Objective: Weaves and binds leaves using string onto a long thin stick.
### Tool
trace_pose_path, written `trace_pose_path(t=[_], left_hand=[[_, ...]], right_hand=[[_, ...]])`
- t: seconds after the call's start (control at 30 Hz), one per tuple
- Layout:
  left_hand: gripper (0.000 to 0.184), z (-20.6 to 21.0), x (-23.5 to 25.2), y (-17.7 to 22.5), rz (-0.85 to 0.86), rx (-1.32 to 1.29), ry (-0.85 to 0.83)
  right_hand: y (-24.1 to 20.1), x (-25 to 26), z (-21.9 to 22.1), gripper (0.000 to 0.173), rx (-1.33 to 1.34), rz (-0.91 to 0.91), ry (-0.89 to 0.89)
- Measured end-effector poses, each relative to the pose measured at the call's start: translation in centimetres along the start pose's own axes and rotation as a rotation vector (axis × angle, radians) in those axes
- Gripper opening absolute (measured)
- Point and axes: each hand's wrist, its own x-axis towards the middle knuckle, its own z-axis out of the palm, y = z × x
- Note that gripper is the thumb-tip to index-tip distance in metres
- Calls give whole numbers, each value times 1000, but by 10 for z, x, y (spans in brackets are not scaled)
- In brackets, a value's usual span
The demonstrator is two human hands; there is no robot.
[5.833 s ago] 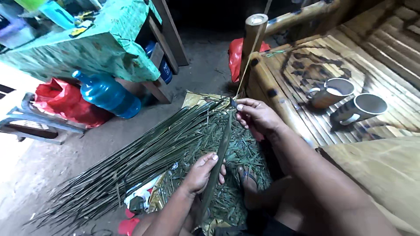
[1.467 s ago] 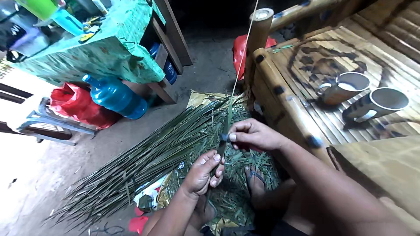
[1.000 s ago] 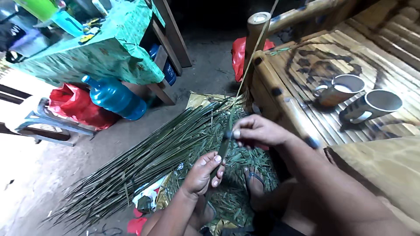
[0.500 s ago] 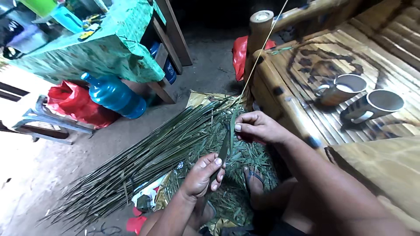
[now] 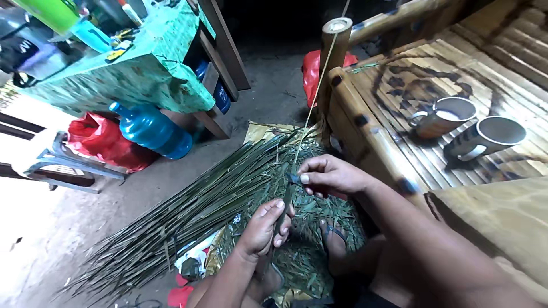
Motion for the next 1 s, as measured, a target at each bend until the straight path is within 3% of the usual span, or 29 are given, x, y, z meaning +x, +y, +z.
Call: trace_pose_path(t=[0.07, 0.2, 0.37, 0.43, 0.53, 0.7, 0.83, 1.0], left_hand=[[36, -4, -1, -2, -8, -49, -50], [34, -9, -4, -7, -57, -63, -100], [24, -2, -6, -6, -25, 131, 40], [21, 3, -3, -4, 30, 282, 142], [21, 5, 0, -3, 84, 378, 215], [21, 2, 0, -3, 155, 465, 237], [21, 1, -4, -3, 155, 518, 252], [22, 0, -5, -10, 193, 661, 274]], right_hand=[[0, 2, 3, 17, 12, -18, 5], [-10, -2, -11, 19, -40, -79, 238], [-19, -4, -24, 20, -46, -72, 491], [-19, -6, -16, 19, -82, 20, 391], [-9, -3, -3, 20, -97, 131, 98], [-2, 1, -4, 19, -110, 92, 73], [-12, -1, -8, 24, -174, 45, 261], [-20, -2, -25, 27, -60, -5, 545]])
